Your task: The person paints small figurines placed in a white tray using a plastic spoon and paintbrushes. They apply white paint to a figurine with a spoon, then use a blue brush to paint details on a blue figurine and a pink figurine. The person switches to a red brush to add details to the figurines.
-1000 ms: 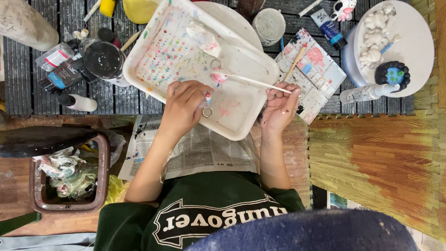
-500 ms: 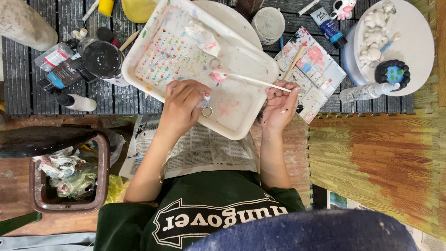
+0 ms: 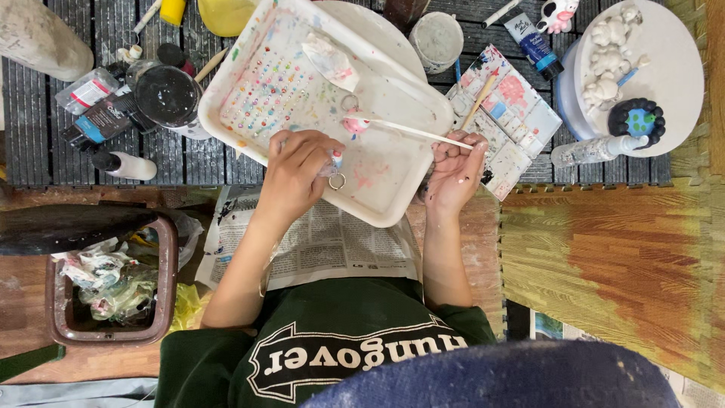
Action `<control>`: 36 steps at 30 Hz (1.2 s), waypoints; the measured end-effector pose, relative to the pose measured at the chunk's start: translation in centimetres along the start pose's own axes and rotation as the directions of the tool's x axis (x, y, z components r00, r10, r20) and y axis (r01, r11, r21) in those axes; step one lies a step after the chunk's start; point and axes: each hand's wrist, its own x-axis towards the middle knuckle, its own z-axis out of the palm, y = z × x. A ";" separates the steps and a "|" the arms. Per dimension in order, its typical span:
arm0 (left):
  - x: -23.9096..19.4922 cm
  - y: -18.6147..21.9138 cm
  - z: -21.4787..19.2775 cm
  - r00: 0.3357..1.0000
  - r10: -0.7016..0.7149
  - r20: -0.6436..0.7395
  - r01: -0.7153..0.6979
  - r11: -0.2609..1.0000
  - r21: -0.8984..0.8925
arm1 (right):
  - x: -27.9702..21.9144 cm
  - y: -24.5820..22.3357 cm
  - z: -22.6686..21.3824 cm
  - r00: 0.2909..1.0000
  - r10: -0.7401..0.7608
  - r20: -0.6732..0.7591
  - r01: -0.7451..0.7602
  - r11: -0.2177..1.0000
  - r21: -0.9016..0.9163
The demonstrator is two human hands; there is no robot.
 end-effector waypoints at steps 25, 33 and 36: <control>-2.1 1.1 -0.8 0.927 -0.330 -0.178 0.242 0.890 -0.387 | 1.8 -3.2 -2.2 0.981 -0.147 -0.127 0.163 0.978 0.127; -2.0 1.8 0.0 0.928 -0.352 -0.122 0.276 0.869 -0.411 | 1.6 -3.1 -0.6 0.988 -0.025 -0.153 0.023 1.000 -0.015; -2.2 1.7 -0.4 0.935 -0.326 -0.142 0.243 0.877 -0.416 | 2.6 -2.5 0.1 0.990 -0.040 -0.134 0.013 0.981 -0.193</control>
